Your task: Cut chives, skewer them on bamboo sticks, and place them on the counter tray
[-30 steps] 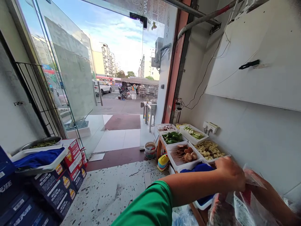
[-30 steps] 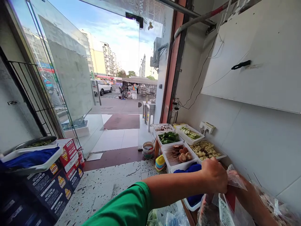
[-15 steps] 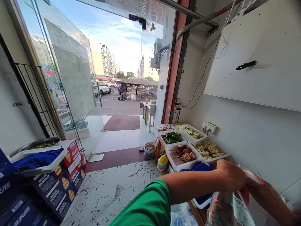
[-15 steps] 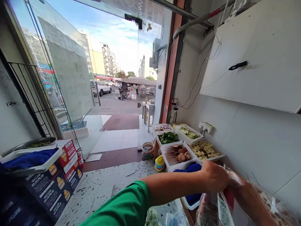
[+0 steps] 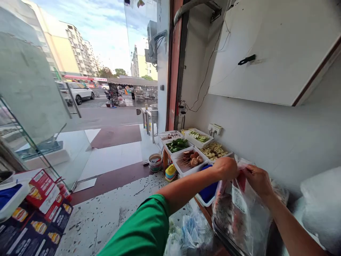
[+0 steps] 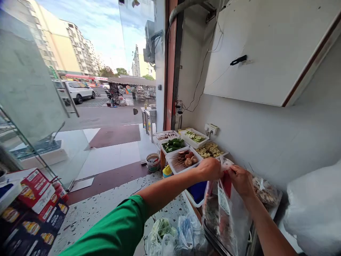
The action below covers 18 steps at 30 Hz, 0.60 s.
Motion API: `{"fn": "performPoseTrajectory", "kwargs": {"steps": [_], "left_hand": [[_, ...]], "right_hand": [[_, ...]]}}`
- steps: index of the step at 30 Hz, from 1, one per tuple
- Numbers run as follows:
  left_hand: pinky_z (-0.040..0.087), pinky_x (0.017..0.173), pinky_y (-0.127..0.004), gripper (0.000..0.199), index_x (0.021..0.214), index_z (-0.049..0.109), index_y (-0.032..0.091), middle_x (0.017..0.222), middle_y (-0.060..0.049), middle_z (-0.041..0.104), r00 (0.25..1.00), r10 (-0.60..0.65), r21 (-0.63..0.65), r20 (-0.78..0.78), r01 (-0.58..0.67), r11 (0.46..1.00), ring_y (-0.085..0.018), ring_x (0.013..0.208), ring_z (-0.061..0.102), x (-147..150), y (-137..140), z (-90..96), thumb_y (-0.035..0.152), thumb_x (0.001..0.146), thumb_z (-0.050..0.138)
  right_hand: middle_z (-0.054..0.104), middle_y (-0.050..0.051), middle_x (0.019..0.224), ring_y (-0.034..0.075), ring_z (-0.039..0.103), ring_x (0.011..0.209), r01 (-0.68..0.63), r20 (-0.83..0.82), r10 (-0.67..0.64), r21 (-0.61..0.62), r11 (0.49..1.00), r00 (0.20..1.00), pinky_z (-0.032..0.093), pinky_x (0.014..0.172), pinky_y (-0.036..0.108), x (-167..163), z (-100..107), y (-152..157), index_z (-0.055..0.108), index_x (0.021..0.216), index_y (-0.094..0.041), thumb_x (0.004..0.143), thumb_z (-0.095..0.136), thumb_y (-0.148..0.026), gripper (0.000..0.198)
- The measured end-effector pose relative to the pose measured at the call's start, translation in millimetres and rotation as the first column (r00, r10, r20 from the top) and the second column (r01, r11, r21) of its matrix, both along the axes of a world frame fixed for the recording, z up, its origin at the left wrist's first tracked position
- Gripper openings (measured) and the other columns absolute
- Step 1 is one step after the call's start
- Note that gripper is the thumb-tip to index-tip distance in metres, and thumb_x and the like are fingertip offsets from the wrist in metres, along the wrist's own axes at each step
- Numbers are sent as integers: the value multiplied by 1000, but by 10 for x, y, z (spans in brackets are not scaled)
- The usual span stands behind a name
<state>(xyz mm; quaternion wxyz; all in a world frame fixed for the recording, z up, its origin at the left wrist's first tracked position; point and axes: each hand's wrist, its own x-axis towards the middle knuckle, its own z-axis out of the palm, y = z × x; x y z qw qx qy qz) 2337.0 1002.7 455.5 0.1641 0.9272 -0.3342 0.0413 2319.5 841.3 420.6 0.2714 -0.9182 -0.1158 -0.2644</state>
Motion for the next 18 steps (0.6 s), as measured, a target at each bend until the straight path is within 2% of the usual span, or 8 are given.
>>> {"fn": "performPoseTrajectory", "kwargs": {"steps": [3,4,5,7,9,11,13,18], "left_hand": [[39,53,-26,32,66,62,11,60,-7,58,996,-58,-244,62,72,967,-16,57,54,-14,185,78,34,83,47],[37,52,-24,33,65,61,12,58,-4,57,990,-129,-396,48,137,908,-13,55,51,5,219,91,36,83,47],[37,52,-23,33,67,60,13,58,-3,56,974,-224,-510,12,199,837,-12,54,49,24,240,101,39,84,48],[39,55,-22,31,82,60,13,61,-1,56,883,-464,-725,-72,273,632,-12,55,50,46,264,123,43,80,55],[42,59,-23,42,102,56,14,67,0,58,766,-634,-868,-111,235,437,-12,60,53,45,290,139,46,75,63],[44,63,-24,54,110,54,15,73,-1,58,734,-672,-944,-97,146,297,-13,65,55,46,326,130,46,68,71],[45,68,-25,55,104,59,15,76,-4,59,748,-657,-967,-100,83,241,-16,73,57,68,353,83,45,62,76],[46,67,-28,42,82,64,13,70,-6,59,680,-692,-965,-244,-95,246,-18,71,56,182,175,-125,53,69,67]], "right_hand": [[72,7,87,21,65,78,-16,43,12,104,994,999,49,72,31,-106,151,-22,72,84,-18,81,44,-47,39],[72,6,86,20,65,77,-10,46,4,137,990,999,49,72,31,-132,179,-44,72,85,-18,82,46,-47,39],[72,6,84,20,64,75,-5,47,-2,167,986,999,49,71,30,-155,197,-68,72,85,-18,82,47,-47,38],[71,5,81,19,64,73,-7,58,-6,225,974,998,49,69,29,-199,217,-109,72,84,-18,82,49,-47,37],[71,5,80,18,63,73,-13,83,-11,283,959,996,49,69,29,-241,238,-125,72,82,-17,81,51,-46,35],[71,5,79,18,63,73,-22,107,-14,329,944,994,49,69,29,-282,280,-113,72,82,-17,81,53,-45,34],[71,5,78,18,63,72,-35,119,-8,351,936,993,49,68,28,-325,344,-77,71,81,-18,80,55,-44,31],[70,4,75,17,62,69,-49,119,8,346,937,993,48,64,26,-397,481,75,71,79,-19,81,55,-43,29]]}}
